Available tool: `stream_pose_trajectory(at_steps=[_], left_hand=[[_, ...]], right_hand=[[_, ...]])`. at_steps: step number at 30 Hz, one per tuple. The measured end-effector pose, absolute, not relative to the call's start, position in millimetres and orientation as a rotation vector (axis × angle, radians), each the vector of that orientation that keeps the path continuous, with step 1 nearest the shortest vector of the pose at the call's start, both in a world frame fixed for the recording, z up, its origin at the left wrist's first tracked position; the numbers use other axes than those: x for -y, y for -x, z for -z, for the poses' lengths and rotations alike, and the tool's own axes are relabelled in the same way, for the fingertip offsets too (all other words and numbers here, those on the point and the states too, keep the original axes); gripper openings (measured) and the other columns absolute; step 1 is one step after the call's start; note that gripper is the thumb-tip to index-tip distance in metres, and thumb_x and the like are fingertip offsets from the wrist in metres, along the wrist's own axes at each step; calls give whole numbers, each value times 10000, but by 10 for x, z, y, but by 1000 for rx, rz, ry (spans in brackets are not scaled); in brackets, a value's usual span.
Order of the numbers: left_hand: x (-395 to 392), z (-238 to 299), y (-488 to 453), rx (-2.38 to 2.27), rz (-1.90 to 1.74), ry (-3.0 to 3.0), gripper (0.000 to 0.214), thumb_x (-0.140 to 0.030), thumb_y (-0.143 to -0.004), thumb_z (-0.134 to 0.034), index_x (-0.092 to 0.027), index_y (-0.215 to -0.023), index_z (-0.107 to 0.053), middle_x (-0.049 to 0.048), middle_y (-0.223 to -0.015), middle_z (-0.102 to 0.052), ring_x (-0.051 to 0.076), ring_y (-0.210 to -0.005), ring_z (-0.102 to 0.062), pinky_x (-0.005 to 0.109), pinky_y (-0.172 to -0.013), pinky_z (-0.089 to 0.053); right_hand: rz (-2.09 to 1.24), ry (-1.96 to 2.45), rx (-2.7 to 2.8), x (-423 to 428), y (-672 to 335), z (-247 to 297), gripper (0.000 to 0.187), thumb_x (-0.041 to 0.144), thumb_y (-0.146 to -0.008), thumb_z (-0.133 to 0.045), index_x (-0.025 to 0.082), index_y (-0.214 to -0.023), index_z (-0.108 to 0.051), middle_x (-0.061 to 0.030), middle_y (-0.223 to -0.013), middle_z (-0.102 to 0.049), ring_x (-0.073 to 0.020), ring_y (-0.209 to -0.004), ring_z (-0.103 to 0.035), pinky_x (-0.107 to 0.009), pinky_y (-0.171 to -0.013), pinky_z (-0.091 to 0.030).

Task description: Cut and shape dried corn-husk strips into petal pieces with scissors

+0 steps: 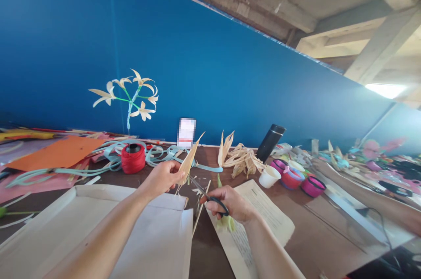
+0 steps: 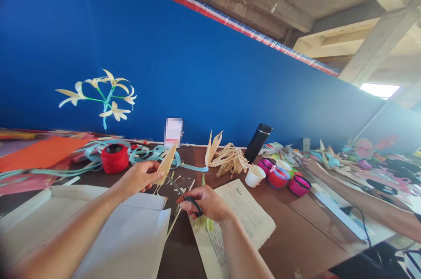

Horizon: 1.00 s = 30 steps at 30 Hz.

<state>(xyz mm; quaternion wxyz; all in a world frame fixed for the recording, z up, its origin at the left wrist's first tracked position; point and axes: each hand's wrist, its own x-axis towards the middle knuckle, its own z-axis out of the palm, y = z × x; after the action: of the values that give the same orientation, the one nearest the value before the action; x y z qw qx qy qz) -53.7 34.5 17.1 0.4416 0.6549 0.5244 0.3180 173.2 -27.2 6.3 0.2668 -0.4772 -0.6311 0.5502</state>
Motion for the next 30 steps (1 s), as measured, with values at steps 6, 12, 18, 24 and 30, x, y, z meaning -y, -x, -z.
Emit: stream_pose_trajectory(at_steps=[6, 12, 18, 24, 30], left_hand=[[-323, -189, 533, -1277, -777, -1636, 351, -487, -657, -536, -175, -807, -589, -17, -572, -549, 95, -451, -487, 165, -360, -324], [-279, -202, 488, -1241, -752, -1673, 336, -492, -657, -534, -173, -752, -581, -24, -533, -532, 114, -447, -487, 190, -371, -350], [-274, -196, 469, -1179, -730, -1618, 347, -498, -659, -547, -164, -755, -569, -49, -466, -455, 90, -400, -415, 185, -371, -306], [-290, -183, 495, -1043, -748, -1513, 314, -464, -671, -568, -157, -726, -534, -70, -472, -401, 52, -394, -320, 164, -364, -234], [-311, -175, 533, -960, -757, -1429, 313, -445, -657, -602, -149, -725, -526, -64, -548, -412, 39, -420, -321, 155, -358, -216]], right_hand=[[-1484, 1267, 1690, 269, -1725, -48, 294, 343, -717, -623, 108, -885, -674, 30, -555, -520, -50, -448, -435, -167, -426, -350], [-1475, 1263, 1662, 269, -1703, -61, 313, 363, -711, -628, 103, -880, -673, 27, -552, -514, -51, -436, -432, -181, -430, -339], [-1427, 1291, 1654, 287, -1682, -77, 317, 359, -700, -636, 91, -864, -677, 22, -545, -504, -55, -441, -424, -188, -428, -347], [-1423, 1259, 1642, 283, -1673, -68, 333, 365, -680, -653, 98, -878, -684, 21, -552, -505, -50, -445, -406, -192, -435, -373], [-1432, 1230, 1645, 290, -1672, -96, 328, 340, -681, -653, 94, -896, -685, 23, -542, -498, -52, -443, -414, -190, -431, -370]])
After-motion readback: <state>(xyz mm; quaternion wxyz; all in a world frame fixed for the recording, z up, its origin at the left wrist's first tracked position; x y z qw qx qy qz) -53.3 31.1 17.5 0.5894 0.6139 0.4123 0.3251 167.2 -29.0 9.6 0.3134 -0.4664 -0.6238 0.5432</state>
